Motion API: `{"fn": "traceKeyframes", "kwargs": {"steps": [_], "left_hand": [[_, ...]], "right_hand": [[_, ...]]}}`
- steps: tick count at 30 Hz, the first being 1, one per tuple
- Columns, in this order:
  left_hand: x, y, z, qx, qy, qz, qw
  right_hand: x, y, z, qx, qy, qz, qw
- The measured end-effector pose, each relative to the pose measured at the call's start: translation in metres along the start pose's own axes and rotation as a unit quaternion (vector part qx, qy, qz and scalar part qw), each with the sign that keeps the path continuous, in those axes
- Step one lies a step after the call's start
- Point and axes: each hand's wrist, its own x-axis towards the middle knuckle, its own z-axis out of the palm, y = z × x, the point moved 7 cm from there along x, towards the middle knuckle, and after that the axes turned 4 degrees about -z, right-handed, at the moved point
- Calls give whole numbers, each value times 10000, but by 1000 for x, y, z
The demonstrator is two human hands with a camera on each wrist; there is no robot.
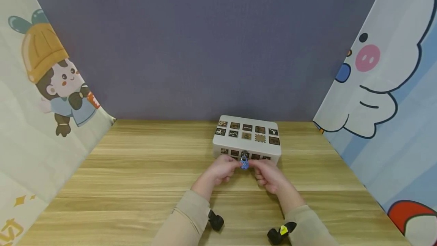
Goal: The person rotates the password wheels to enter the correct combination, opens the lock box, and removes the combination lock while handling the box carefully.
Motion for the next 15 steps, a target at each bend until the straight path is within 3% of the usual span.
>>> {"fn": "traceKeyframes", "kwargs": {"steps": [15], "left_hand": [[2, 0, 1, -121, -74, -40, 9999]], "right_hand": [[3, 2, 4, -364, 69, -251, 9990]]}}
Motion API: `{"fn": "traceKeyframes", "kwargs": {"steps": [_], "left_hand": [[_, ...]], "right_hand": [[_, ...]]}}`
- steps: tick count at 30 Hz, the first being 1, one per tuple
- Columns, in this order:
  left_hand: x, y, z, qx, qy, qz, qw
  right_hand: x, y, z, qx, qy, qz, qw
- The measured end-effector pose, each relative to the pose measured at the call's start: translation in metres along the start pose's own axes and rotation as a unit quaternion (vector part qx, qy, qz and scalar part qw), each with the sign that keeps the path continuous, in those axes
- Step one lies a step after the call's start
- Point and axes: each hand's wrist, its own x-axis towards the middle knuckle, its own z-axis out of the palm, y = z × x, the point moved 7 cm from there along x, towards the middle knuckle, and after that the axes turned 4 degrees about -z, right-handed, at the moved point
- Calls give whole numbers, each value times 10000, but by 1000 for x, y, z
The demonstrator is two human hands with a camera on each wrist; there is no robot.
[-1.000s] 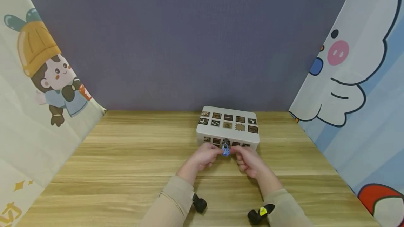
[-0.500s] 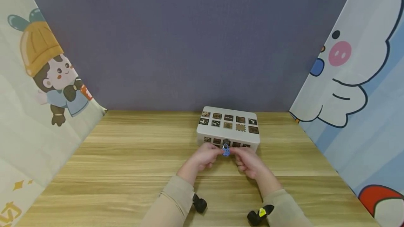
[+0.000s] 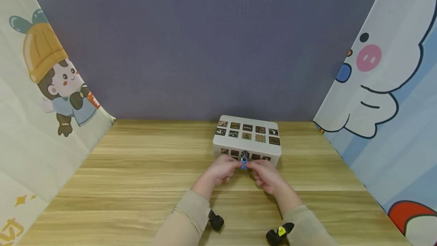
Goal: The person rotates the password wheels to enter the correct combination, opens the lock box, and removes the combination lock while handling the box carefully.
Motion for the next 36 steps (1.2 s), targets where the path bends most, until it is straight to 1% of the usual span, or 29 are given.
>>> {"fn": "traceKeyframes", "kwargs": {"steps": [16, 26, 32, 36], "left_hand": [[-1, 0, 1, 37, 67, 18, 10000], [0, -3, -1, -1, 203, -58, 9998], [1, -3, 0, -26, 184, -55, 9998], [1, -2, 0, -31, 136, -18, 9999]], "right_hand": [[0, 0, 2, 24, 50, 42, 10000], [0, 0, 3, 0, -10, -8, 10000], [0, 1, 3, 41, 17, 18, 10000], [0, 0, 4, 59, -38, -29, 10000]]}}
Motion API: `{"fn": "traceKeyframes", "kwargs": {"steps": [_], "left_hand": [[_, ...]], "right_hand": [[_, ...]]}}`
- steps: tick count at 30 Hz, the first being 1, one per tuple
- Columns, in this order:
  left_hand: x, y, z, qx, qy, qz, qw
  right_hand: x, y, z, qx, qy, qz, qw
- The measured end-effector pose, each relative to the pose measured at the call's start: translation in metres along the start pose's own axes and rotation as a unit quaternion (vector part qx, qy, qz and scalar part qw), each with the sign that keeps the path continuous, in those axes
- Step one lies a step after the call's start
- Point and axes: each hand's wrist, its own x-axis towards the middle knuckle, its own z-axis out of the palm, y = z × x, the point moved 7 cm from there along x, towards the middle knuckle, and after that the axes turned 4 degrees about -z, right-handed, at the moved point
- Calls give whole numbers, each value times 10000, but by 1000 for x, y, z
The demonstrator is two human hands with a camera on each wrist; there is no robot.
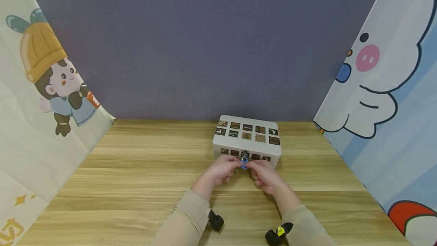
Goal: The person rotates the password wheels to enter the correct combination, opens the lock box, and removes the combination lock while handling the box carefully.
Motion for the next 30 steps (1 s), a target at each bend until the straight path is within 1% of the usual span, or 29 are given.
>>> {"fn": "traceKeyframes", "kwargs": {"steps": [8, 15, 24, 30], "left_hand": [[0, 1, 0, 29, -14, 11, 10000], [2, 0, 0, 43, 34, -1, 10000], [2, 1, -1, 36, 27, 5, 10000], [1, 1, -1, 137, 49, 59, 9999]], "right_hand": [[1, 1, 0, 21, 66, 94, 9999], [1, 1, 1, -16, -22, 41, 10000], [2, 1, 2, 3, 91, 152, 9998], [2, 1, 2, 0, 93, 159, 9998]]}}
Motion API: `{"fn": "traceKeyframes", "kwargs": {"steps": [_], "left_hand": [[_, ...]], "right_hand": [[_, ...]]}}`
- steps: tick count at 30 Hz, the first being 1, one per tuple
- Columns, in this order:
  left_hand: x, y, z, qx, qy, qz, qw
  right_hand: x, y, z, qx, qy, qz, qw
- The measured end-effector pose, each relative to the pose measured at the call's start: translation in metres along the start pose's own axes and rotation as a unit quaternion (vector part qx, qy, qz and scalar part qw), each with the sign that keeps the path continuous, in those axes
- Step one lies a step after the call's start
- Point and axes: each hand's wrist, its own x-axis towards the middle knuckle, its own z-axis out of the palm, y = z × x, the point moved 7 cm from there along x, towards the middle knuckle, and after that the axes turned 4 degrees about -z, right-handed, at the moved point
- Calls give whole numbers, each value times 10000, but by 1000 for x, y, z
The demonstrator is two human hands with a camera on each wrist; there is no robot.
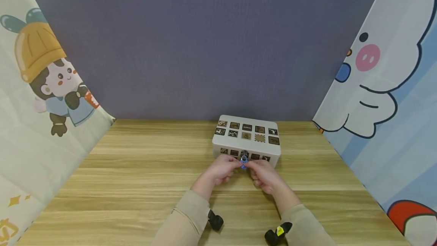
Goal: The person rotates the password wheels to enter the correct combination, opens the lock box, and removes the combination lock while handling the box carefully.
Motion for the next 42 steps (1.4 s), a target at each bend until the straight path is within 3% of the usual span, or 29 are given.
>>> {"fn": "traceKeyframes", "kwargs": {"steps": [42], "left_hand": [[-4, 1, 1, 89, 132, -156, 9998]], "right_hand": [[-2, 1, -3, 39, -42, 61, 10000]]}}
